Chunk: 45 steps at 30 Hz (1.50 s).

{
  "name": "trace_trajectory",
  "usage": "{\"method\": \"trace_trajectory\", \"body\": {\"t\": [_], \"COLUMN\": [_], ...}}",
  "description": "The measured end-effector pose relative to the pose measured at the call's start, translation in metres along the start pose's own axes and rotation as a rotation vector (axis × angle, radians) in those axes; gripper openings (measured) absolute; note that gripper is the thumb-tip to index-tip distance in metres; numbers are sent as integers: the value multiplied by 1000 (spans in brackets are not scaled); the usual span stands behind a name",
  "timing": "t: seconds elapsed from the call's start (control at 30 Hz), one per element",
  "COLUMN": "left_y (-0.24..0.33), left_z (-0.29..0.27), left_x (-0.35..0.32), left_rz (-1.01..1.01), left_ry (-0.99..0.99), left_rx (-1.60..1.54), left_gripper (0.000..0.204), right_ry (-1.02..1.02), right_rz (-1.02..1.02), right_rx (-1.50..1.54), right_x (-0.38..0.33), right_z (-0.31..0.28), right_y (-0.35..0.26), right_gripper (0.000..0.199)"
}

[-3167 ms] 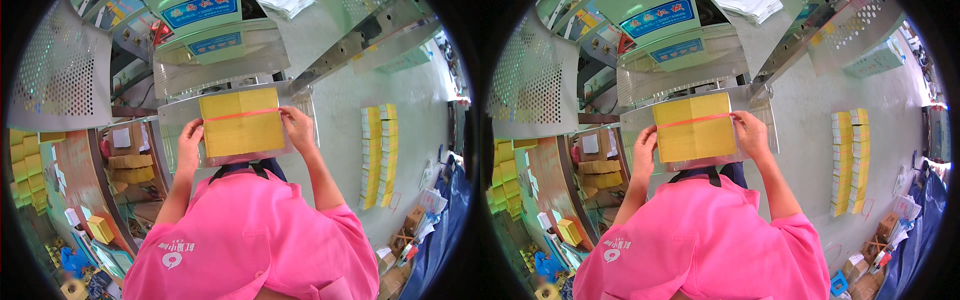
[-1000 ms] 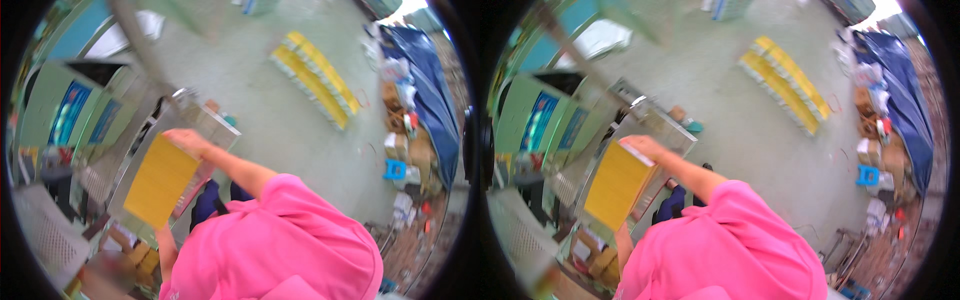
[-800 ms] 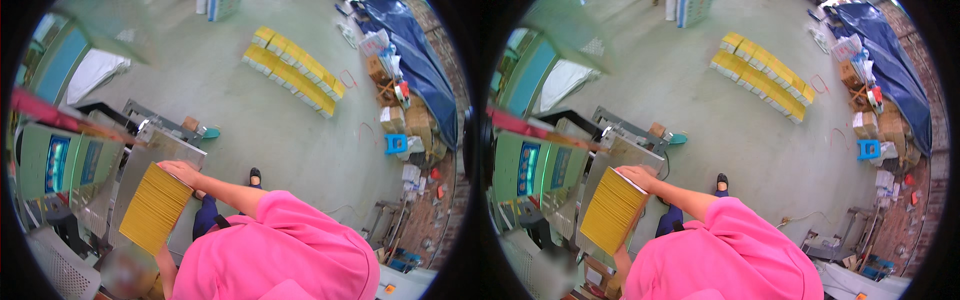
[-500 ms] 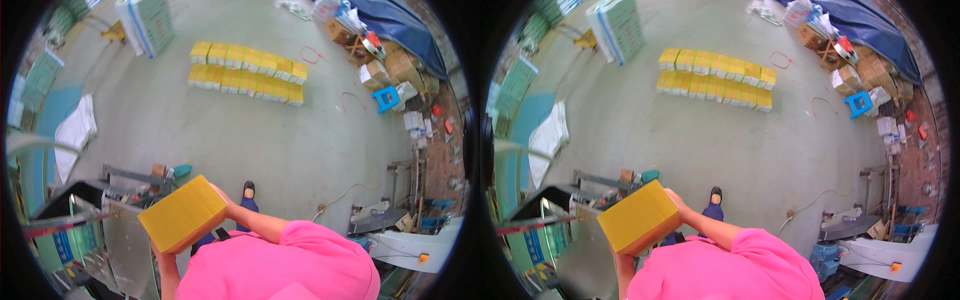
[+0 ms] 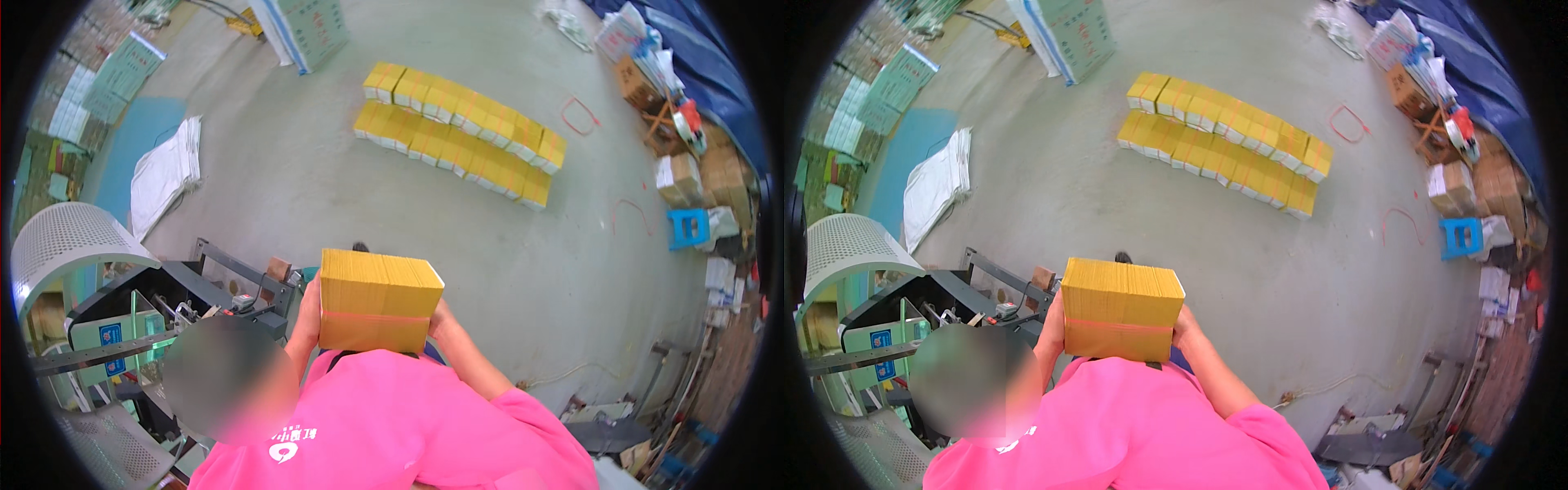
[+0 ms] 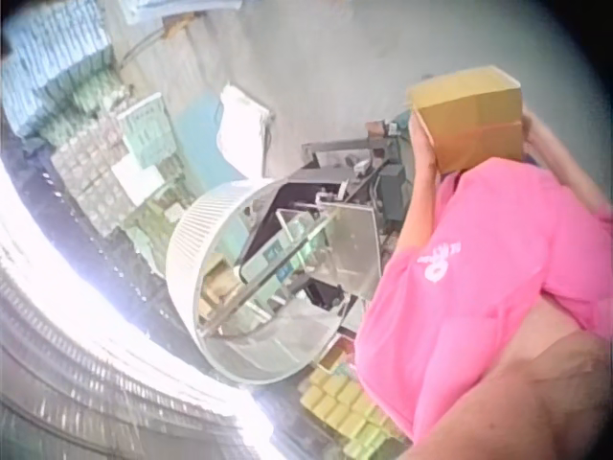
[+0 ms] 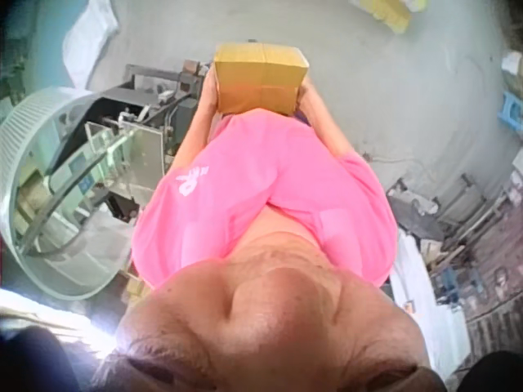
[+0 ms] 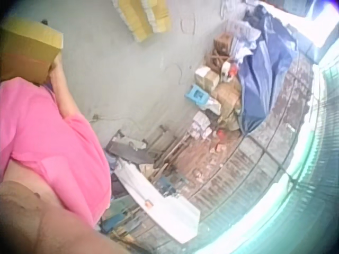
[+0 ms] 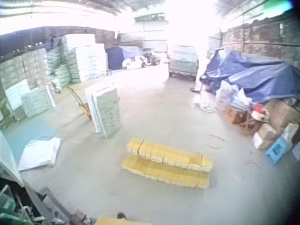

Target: Weighing stacks of yellow paper, aligning them, and using a semi-automatic banding machine to apply a red plastic band for packaging.

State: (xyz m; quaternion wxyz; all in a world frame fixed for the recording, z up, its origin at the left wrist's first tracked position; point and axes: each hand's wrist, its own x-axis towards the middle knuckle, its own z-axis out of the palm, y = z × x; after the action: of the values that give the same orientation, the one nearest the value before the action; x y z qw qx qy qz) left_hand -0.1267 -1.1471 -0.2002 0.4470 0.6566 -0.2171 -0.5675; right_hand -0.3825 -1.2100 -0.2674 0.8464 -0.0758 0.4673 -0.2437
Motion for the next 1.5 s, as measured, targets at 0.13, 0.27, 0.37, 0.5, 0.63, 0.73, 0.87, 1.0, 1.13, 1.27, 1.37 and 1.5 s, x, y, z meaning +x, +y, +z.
{"method": "trace_trajectory", "body": {"t": [0.13, 0.27, 0.37, 0.5, 0.63, 0.73, 0.87, 1.0, 1.13, 1.27, 1.37, 1.5], "left_y": [27, 43, 54, 103, 126, 92, 19, -44, -79, -107, -125, -112], "left_z": [-4, -36, -45, -59, -36, -28, -4, 29, 45, 69, 64, 80], "left_x": [67, 187, 251, 370, 469, 543, 630, 708, 770, 844, 873, 907], "left_rz": [-136, -151, -175, -97, -121, -249, -363, -402, -390, -298, -278, -298], "left_ry": [29, 41, -49, -109, -162, -175, -66, 19, 123, 93, 173, 182], "left_rx": [-464, -514, -515, -210, -134, -276, -504, -744, -785, -974, -966, -873], "left_gripper": [61, 62, 60, 90, 94, 98, 95, 90, 85, 87, 90, 89], "right_ry": [143, 233, 265, 137, 249, 264, 275, 281, 198, 181, 173, 102], "right_rz": [74, 14, -2, 72, 65, 128, 260, 382, 369, 166, 90, -593], "right_rx": [-192, -231, -142, -111, -170, -419, -657, -982, -1023, -1357, -1541, -2006], "right_x": [72, 181, 262, 358, 458, 534, 644, 752, 824, 915, 910, 871], "right_z": [36, 77, 82, 125, 114, 98, 84, 80, 113, 71, 114, 63], "right_y": [-72, -124, -168, -244, -302, -340, -382, -429, -446, -480, -458, -441], "right_gripper": [34, 30, 29, 30, 28, 29, 36, 39, 45, 50, 49, 48]}}
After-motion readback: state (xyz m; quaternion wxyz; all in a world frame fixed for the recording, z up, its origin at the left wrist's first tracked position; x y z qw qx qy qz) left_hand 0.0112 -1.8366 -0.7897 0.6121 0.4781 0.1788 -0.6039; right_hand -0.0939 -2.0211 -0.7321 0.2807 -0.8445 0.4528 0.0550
